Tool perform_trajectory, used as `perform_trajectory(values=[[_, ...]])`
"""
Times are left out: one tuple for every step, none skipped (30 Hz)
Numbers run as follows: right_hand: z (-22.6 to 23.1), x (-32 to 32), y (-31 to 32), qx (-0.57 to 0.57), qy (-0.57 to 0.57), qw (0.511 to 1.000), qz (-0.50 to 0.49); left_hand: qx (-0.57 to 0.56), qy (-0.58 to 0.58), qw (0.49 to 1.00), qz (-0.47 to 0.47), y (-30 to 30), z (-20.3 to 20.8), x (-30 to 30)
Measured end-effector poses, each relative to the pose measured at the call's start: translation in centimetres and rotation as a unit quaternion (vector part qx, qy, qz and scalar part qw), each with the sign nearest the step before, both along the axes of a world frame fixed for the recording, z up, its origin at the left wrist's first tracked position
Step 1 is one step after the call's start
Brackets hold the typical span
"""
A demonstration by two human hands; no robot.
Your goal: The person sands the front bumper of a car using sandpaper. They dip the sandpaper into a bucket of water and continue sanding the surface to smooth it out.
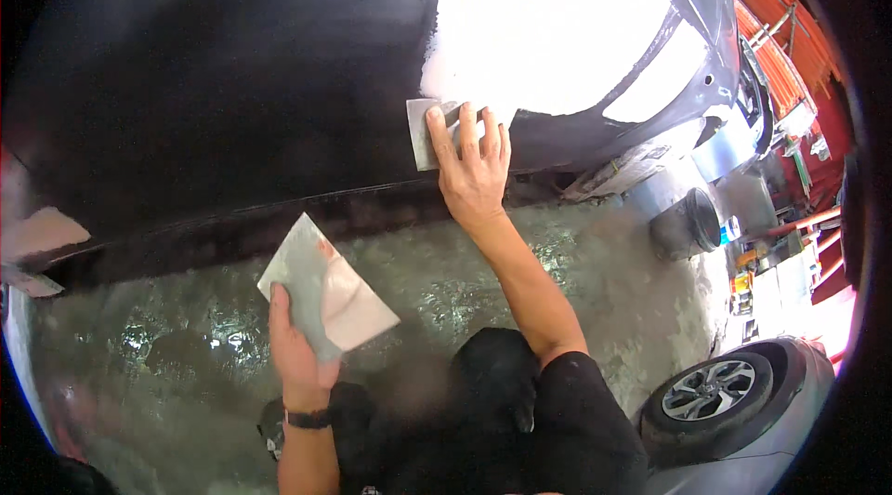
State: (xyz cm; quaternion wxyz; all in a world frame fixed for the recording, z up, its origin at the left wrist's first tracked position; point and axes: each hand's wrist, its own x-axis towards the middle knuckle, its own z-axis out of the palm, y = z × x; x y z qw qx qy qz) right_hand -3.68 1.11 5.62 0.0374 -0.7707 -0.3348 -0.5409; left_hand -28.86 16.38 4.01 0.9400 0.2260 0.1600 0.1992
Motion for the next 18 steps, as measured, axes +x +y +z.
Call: perform_trajectory(values=[[-0.3,-0.4,-0.4,-0.017,0.021,1.000,-0.005,-0.018,-0.017,1.000,-0.005,0.3,-0.5,0.3],[-0.5,-0.8,-0.7,-0.036,0.042,0.998,-0.008,-0.038,-0.034,0.999,-0.008,0.5,-0.7,0.5],[-0.5,-1.3,-1.1,-0.055,0.063,0.996,-0.011,-0.027,-0.055,0.998,-0.008,0.6,-0.4,0.7],[-0.1,-2.0,-1.8,-0.083,0.098,0.992,0.007,-0.019,-0.073,0.997,-0.001,0.7,-0.2,0.9],[0.4,-3.3,-2.5,-0.079,0.150,0.985,0.013,-0.015,-0.087,0.996,0.008,0.7,-0.4,0.9],[1.5,-4.5,-3.4,-0.072,0.179,0.980,0.055,0.000,-0.084,0.996,0.027,0.8,-0.4,1.1],[2.7,-6.1,-4.5,-0.067,0.212,0.971,0.091,0.010,-0.079,0.996,0.041,0.5,-0.4,1.5],[3.6,-8.1,-5.2,-0.096,0.227,0.959,0.139,0.021,-0.072,0.996,0.057,0.1,-0.6,1.6],[4.1,-9.9,-5.8,-0.117,0.242,0.943,0.196,0.044,-0.064,0.995,0.065,-0.2,-0.9,1.6],[4.9,-11.4,-6.3,-0.139,0.252,0.928,0.238,0.059,-0.063,0.994,0.059,-0.4,-1.0,1.9],[5.3,-12.5,-6.1,-0.169,0.236,0.925,0.244,0.079,-0.065,0.993,0.053,-0.4,-1.0,2.2],[5.5,-13.4,-5.8,-0.198,0.219,0.922,0.250,0.072,-0.078,0.993,0.045,-0.4,-0.8,2.3],[5.6,-14.1,-5.4,-0.225,0.201,0.919,0.255,0.066,-0.091,0.993,0.035,-0.4,-0.5,2.1],[6.0,-14.4,-5.1,-0.236,0.204,0.917,0.247,0.061,-0.108,0.992,0.021,-0.5,-0.2,2.1],[6.3,-14.6,-4.9,-0.235,0.205,0.917,0.249,0.070,-0.096,0.993,0.024,-0.6,-0.3,2.0],[6.4,-14.6,-4.6,-0.233,0.207,0.917,0.251,0.079,-0.084,0.993,0.027,-0.8,-0.3,1.9],[6.6,-14.5,-4.2,-0.229,0.207,0.917,0.254,0.091,-0.073,0.993,0.031,-0.8,-0.3,1.9],[6.5,-14.4,-3.9,-0.235,0.194,0.917,0.256,0.136,-0.043,0.989,0.034,-0.8,-0.4,1.8]])
